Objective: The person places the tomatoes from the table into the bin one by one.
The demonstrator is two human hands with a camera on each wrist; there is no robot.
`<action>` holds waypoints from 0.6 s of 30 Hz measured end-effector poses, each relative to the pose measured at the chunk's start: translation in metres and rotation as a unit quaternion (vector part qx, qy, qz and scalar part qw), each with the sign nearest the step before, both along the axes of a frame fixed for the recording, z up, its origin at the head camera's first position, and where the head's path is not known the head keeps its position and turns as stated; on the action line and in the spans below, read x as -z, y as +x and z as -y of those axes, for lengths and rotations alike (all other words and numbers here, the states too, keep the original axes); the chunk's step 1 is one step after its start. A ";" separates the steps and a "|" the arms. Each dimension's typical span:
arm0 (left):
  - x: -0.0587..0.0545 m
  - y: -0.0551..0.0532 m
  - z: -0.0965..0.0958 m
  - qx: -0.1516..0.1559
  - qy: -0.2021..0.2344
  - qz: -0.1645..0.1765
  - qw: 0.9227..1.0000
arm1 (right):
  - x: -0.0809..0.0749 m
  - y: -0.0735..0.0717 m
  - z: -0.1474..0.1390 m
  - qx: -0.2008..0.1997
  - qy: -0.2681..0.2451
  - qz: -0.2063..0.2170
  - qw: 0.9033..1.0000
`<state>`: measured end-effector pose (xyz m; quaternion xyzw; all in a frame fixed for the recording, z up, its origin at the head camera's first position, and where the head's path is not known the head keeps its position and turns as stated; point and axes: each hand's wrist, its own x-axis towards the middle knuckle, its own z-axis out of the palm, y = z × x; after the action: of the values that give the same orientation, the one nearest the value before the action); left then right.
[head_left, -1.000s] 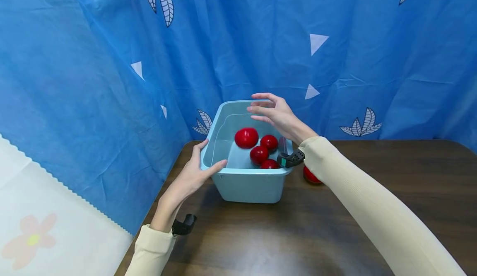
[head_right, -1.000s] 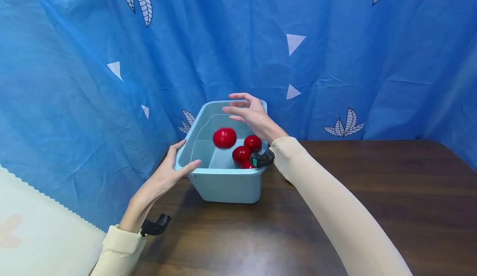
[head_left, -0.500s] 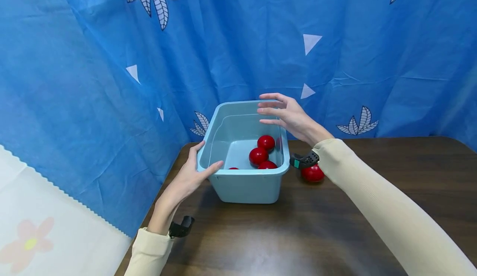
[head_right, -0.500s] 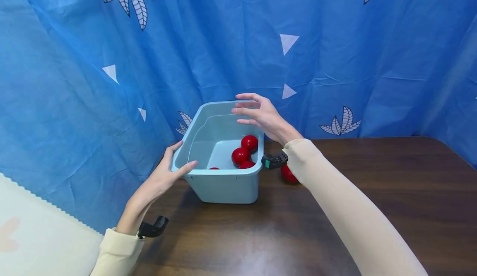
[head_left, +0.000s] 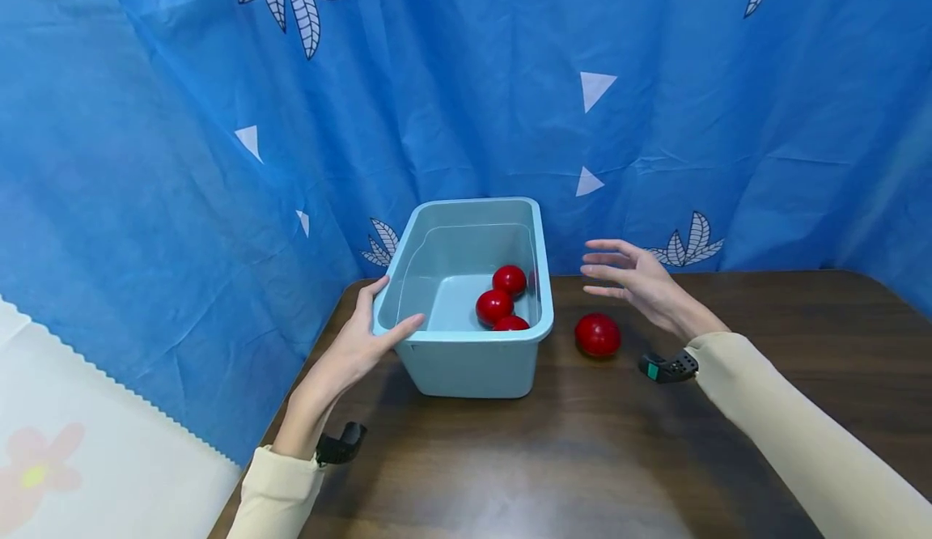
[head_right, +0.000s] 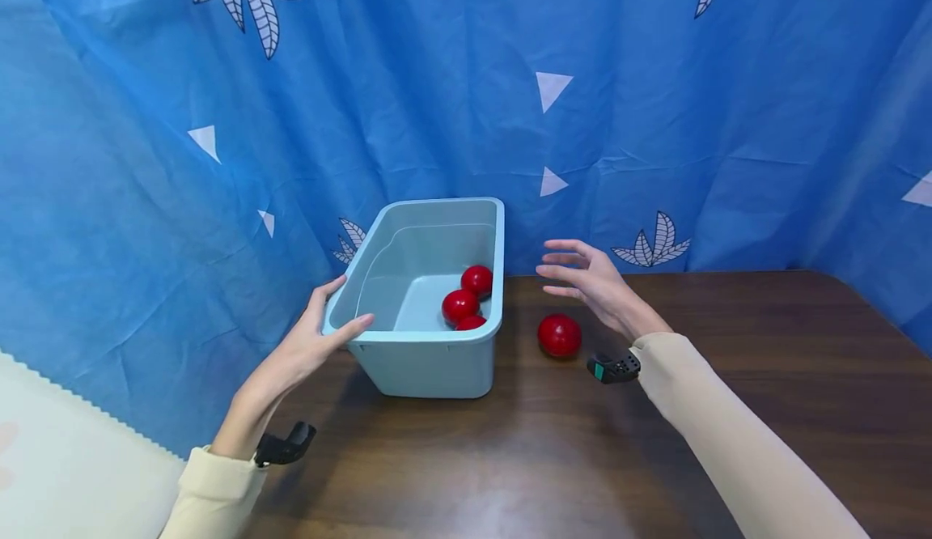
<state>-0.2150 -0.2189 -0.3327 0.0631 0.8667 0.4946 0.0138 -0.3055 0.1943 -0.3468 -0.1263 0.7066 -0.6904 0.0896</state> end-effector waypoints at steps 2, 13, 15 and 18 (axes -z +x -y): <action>0.002 0.000 0.002 -0.001 0.001 0.003 1.000 | 0.015 0.002 -0.005 0.003 0.033 0.005 0.999; 0.008 -0.002 0.004 0.003 -0.003 0.003 1.000 | 0.070 0.010 -0.012 -0.005 0.112 0.013 0.994; 0.007 -0.004 0.004 0.003 -0.005 -0.001 1.000 | 0.074 0.011 -0.011 -0.007 0.121 0.006 0.993; 0.005 -0.007 0.004 0.004 -0.005 -0.008 1.000 | 0.079 0.010 -0.010 -0.007 0.131 0.000 0.991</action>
<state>-0.2221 -0.2228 -0.3380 0.0706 0.8691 0.4895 0.0092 -0.2960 0.2041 -0.4261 -0.1182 0.7904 -0.5910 0.1101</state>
